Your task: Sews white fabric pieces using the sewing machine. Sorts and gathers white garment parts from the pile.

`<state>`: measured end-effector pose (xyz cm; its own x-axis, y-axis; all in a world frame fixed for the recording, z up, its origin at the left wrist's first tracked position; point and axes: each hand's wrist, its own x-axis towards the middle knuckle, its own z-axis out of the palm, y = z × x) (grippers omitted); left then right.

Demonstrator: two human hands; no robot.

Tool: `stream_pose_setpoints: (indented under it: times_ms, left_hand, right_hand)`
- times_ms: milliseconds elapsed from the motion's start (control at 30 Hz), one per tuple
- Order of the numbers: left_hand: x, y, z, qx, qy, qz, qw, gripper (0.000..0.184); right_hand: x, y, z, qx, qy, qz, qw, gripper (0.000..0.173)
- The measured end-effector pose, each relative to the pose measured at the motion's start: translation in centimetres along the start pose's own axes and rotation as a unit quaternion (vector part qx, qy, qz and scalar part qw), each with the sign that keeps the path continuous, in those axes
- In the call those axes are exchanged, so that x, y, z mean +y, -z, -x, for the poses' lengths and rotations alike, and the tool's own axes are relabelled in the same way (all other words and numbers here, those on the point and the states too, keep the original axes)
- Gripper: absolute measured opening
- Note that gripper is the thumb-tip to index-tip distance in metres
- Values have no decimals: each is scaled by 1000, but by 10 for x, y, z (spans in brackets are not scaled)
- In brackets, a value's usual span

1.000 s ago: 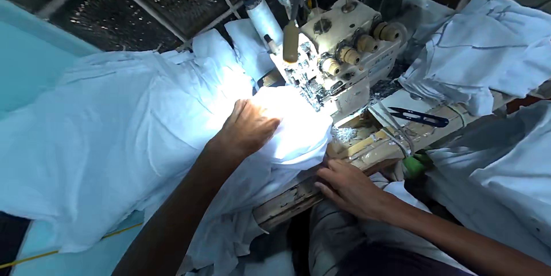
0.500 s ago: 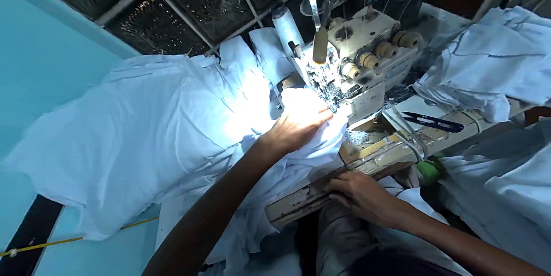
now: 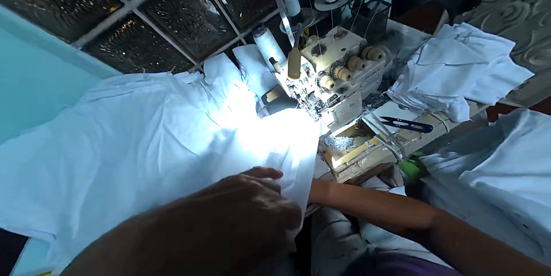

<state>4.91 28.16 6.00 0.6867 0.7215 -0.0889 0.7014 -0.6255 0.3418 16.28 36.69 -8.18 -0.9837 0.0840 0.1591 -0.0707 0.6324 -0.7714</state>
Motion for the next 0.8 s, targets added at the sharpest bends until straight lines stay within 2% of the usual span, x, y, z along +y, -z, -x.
stream_pose_setpoints:
  times_ms: [67,133,233,267,333,400,467,500,567,633,733,800]
  left_hand:
    - [-6,-1,7,38,51,-56,996,37]
    - [-20,3,19,74,149,-156,974,36]
    - [-44,12,36,45,316,-180,931,31]
    - [-52,12,43,38,357,-161,919,31]
    - [-63,5,57,50,396,-124,909,35]
    - [-66,-4,67,78,399,-98,909,37]
    - [-64,-8,70,112,382,-93,913,38]
    - [-63,-10,70,127,367,-104,916,39]
    - [-58,-13,68,151,340,-128,919,41]
    - [-51,-15,64,169,330,-146,917,41]
    - [-42,-21,61,196,303,-164,918,34]
    - [-38,-26,58,206,290,-174,918,32]
  right_hand:
    - [2,-11,-7,-44,-19,-9,999,35]
    - [13,-28,-7,-68,-23,-9,997,35]
    - [17,-26,-2,-260,-36,66,963,35]
    - [23,-23,5,-276,-22,66,959,33]
    - [34,-2,21,-203,38,18,978,21]
    - [38,25,31,-43,94,-52,993,16]
    - [38,49,30,129,104,-27,986,14]
    - [38,59,26,178,96,26,979,13]
    - [44,66,16,184,77,113,973,24]
    - [48,62,11,127,66,122,982,32]
    - [37,63,14,95,90,-37,991,17]
    - [31,67,17,115,117,-94,982,11]
